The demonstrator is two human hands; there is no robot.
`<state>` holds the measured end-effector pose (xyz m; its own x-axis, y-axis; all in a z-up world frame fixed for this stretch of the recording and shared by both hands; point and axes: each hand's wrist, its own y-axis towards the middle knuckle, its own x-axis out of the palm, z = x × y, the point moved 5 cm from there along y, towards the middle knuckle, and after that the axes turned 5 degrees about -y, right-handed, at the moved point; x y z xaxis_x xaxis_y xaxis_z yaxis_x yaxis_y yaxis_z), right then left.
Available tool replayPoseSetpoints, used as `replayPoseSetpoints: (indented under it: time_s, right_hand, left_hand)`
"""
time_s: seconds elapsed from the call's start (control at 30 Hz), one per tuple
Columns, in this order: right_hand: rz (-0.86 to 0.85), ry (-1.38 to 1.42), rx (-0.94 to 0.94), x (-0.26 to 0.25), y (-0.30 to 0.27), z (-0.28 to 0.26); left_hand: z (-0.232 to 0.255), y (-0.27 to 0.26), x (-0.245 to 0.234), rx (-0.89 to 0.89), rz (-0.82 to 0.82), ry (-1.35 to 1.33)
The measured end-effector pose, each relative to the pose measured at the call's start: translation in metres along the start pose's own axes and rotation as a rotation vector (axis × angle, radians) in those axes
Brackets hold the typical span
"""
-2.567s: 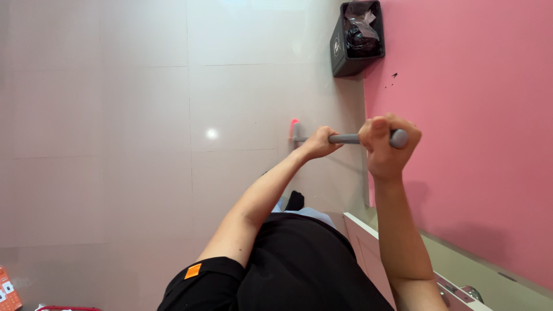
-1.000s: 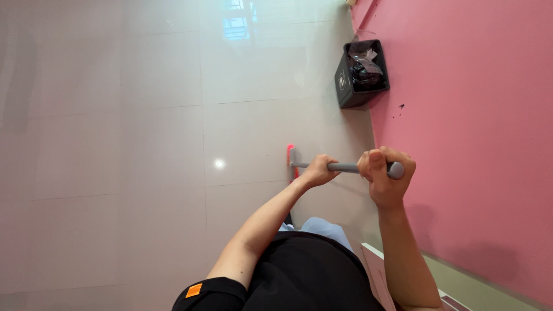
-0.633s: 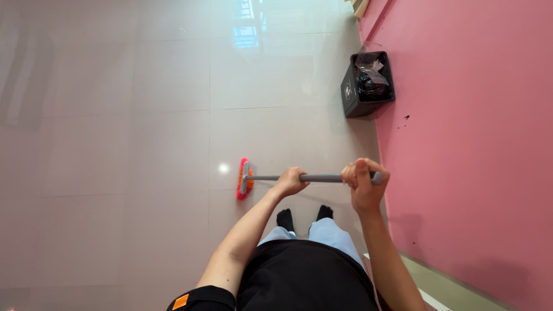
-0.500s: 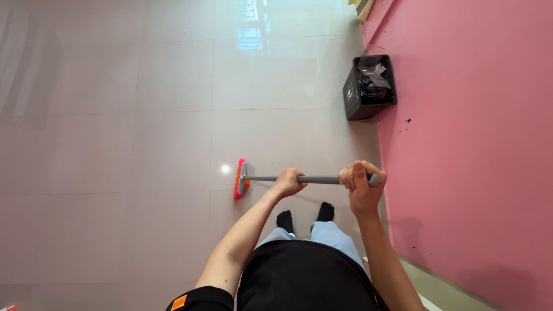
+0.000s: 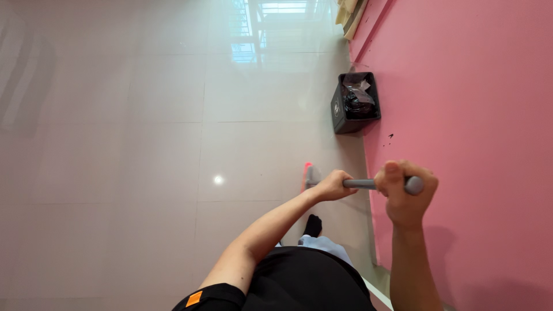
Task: The person wipes the floor using a floor squeegee, moving it back and forth across the tiled surface near a pink wall and a window.
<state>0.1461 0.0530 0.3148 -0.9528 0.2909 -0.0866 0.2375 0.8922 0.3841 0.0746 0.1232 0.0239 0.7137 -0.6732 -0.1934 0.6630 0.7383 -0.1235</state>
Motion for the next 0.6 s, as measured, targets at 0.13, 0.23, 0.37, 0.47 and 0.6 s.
replayPoseSetpoints:
  time_s: [0.13, 0.23, 0.37, 0.47, 0.6]
  right_hand:
    - [-0.036, -0.172, -0.011, 0.001, 0.004, 0.018]
    - [-0.091, -0.275, -0.059, 0.007, -0.001, 0.033]
    - [-0.112, -0.112, -0.034, 0.009, 0.001, 0.049]
    - [-0.103, 0.049, -0.013, 0.009, 0.006, 0.059]
    - [-0.066, 0.259, 0.014, 0.016, 0.007, 0.079]
  left_hand:
    - [-0.005, 0.014, 0.018, -0.023, -0.022, -0.178]
    - [-0.019, 0.016, 0.022, 0.003, -0.022, -0.153]
    - [-0.036, 0.011, 0.002, -0.091, -0.001, -0.073]
    - [-0.041, 0.004, -0.019, -0.139, 0.042, 0.029]
    - [-0.049, -0.01, -0.049, -0.171, 0.1, 0.116]
